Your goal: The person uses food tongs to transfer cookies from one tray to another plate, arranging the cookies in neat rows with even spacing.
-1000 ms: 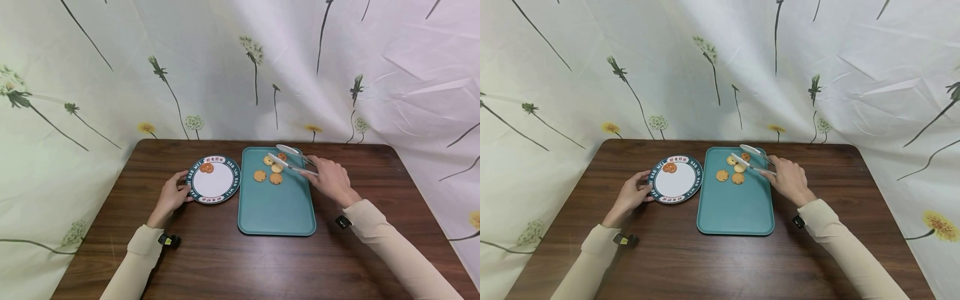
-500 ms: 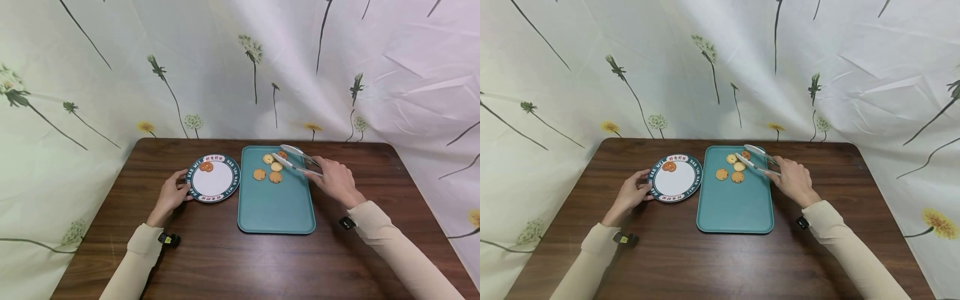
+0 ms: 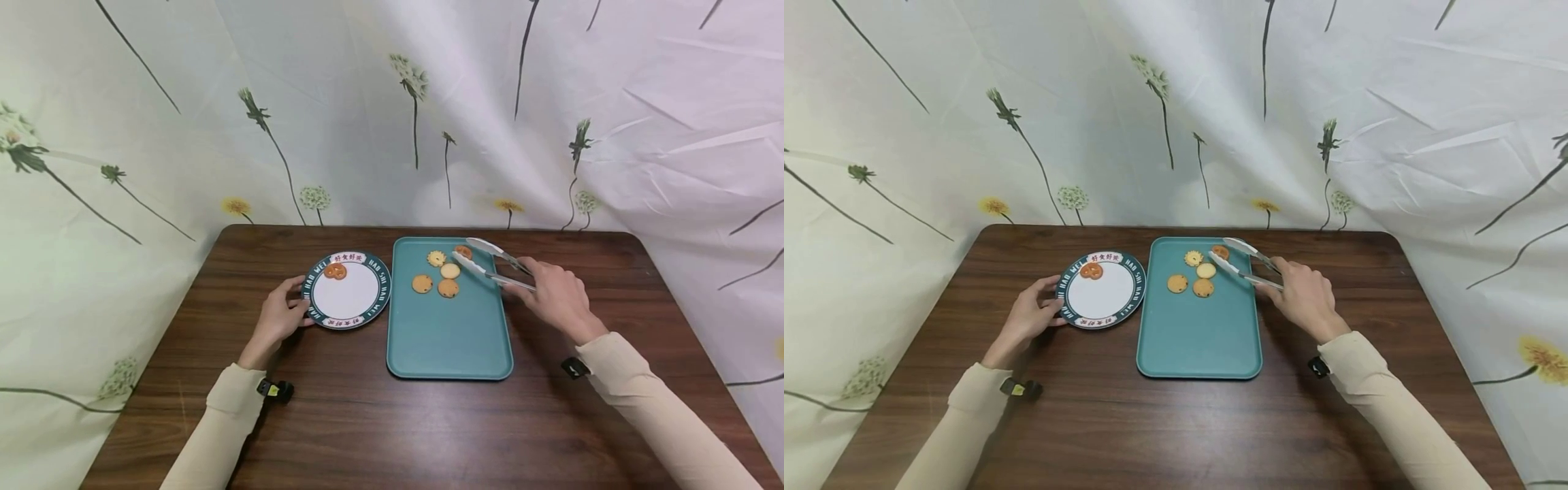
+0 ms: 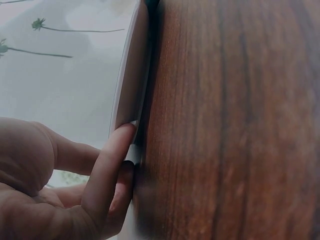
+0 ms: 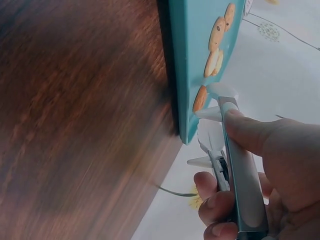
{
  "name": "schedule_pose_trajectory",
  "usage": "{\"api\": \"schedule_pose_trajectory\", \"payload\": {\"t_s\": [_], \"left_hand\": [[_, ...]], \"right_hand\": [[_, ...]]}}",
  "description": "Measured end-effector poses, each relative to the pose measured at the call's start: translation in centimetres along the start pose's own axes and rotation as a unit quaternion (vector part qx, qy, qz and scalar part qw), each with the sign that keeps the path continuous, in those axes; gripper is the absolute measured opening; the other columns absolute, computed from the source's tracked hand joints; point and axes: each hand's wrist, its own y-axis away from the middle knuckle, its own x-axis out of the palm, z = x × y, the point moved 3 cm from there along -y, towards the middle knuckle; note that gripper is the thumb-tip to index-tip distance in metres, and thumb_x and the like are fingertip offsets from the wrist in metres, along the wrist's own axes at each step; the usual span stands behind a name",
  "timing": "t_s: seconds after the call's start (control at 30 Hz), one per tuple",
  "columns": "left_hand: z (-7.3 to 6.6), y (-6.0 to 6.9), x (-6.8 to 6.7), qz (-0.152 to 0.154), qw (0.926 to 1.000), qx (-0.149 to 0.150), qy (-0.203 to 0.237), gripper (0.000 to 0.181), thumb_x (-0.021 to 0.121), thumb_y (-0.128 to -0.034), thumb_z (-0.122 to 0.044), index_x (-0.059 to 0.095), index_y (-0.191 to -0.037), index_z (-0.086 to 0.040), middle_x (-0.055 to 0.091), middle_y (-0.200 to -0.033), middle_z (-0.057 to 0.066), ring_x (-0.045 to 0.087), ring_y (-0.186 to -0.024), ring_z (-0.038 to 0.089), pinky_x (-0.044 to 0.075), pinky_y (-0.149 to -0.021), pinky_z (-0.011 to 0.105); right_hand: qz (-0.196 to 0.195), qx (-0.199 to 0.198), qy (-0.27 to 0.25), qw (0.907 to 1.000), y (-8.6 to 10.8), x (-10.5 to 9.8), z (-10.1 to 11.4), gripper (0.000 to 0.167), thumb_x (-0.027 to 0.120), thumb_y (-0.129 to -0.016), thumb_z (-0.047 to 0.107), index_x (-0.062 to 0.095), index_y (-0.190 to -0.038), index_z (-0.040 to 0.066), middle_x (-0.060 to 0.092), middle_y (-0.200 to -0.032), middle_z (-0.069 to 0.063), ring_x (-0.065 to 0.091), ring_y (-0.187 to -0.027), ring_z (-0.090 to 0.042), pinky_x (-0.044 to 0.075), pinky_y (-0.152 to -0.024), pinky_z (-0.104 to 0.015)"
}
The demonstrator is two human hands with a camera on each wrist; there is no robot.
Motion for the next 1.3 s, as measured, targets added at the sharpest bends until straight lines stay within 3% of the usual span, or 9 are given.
{"api": "schedule_pose_trajectory", "payload": {"t_s": [0.27,1.3], "left_hand": [[0.04,0.12,-0.19,-0.009,0.9998,-0.013,-0.014,0.059,0.048,-0.1068,-0.003,0.031,-0.163,-0.005,0.037,-0.158,0.028,0.061,-0.127,0.041,0.068,-0.075,0.023],[-0.13,-0.08,0.12,-0.004,0.9998,-0.012,-0.014,0.059,0.049,-0.1072,-0.004,0.03,-0.163,-0.005,0.037,-0.159,0.027,0.061,-0.126,0.041,0.068,-0.076,0.024]], "right_hand": [[-0.001,-0.001,-0.005,1.0,0.08,-0.07,0.06,0.06,0.07,-0.096,0.053,0.059,-0.141,0.015,0.074,-0.102,-0.018,0.059,-0.062,-0.029,0.041,-0.039,-0.034],[-0.005,-0.01,-0.003,0.9999,0.06,0.6,0.26,0.052,0.07,-0.098,0.048,0.061,-0.139,0.018,0.075,-0.099,-0.019,0.054,-0.054,-0.027,0.037,-0.035,-0.032]]}}
